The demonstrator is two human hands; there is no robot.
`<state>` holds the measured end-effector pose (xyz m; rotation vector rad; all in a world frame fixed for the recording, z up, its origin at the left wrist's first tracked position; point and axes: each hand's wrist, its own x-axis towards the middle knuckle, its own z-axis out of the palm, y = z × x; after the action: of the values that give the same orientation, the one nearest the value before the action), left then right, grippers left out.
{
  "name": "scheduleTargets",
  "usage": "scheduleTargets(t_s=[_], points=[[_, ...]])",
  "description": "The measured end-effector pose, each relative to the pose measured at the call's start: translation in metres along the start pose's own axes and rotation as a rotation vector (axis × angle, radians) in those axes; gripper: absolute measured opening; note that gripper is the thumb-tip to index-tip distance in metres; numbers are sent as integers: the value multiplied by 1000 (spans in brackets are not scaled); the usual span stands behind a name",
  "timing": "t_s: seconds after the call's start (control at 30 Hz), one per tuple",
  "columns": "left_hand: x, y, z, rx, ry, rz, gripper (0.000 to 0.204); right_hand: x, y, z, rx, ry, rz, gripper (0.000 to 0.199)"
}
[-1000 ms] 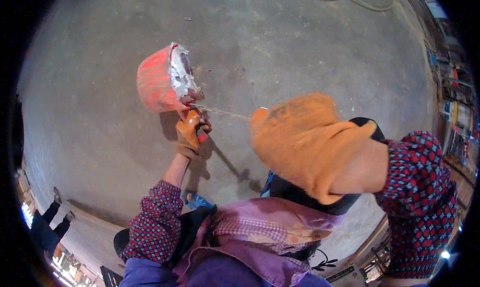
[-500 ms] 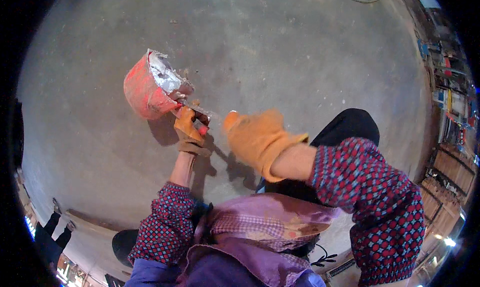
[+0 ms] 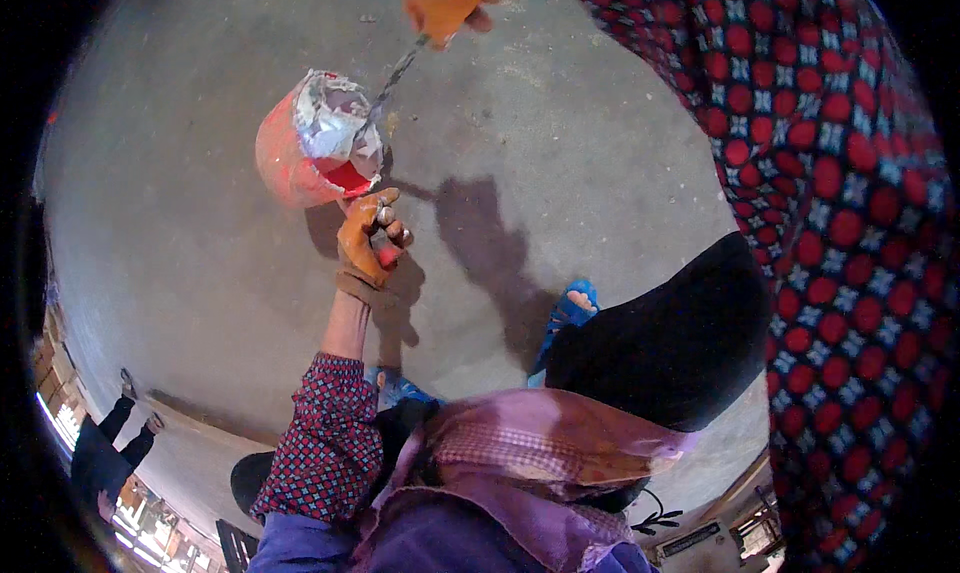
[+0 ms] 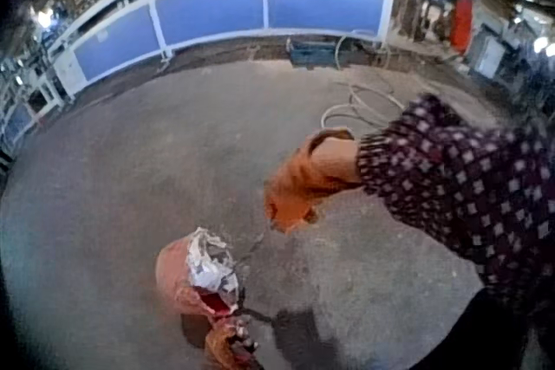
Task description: The person uses a metal scraper to remove a thick white paste from the inside of a red bucket. They repeatedly scrape the sides and bottom, then use a cloth to wipe the residue onto the floor. The person also adjusts their gloves during the process.
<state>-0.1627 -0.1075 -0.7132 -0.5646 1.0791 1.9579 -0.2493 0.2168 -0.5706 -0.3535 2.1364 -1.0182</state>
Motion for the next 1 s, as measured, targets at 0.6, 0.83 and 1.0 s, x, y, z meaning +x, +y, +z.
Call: scheduleTargets(t_s=[0.6,0.83,1.0], points=[[3,-34,45,23,267,175,24,-93,-119,142,-652,299,337,27],[3,-33,55,-73,279,230,20,-69,-100,197,-429,379,472,28],[6,-29,27,-76,227,352,22,11,-45,191,693,105,225,21]])
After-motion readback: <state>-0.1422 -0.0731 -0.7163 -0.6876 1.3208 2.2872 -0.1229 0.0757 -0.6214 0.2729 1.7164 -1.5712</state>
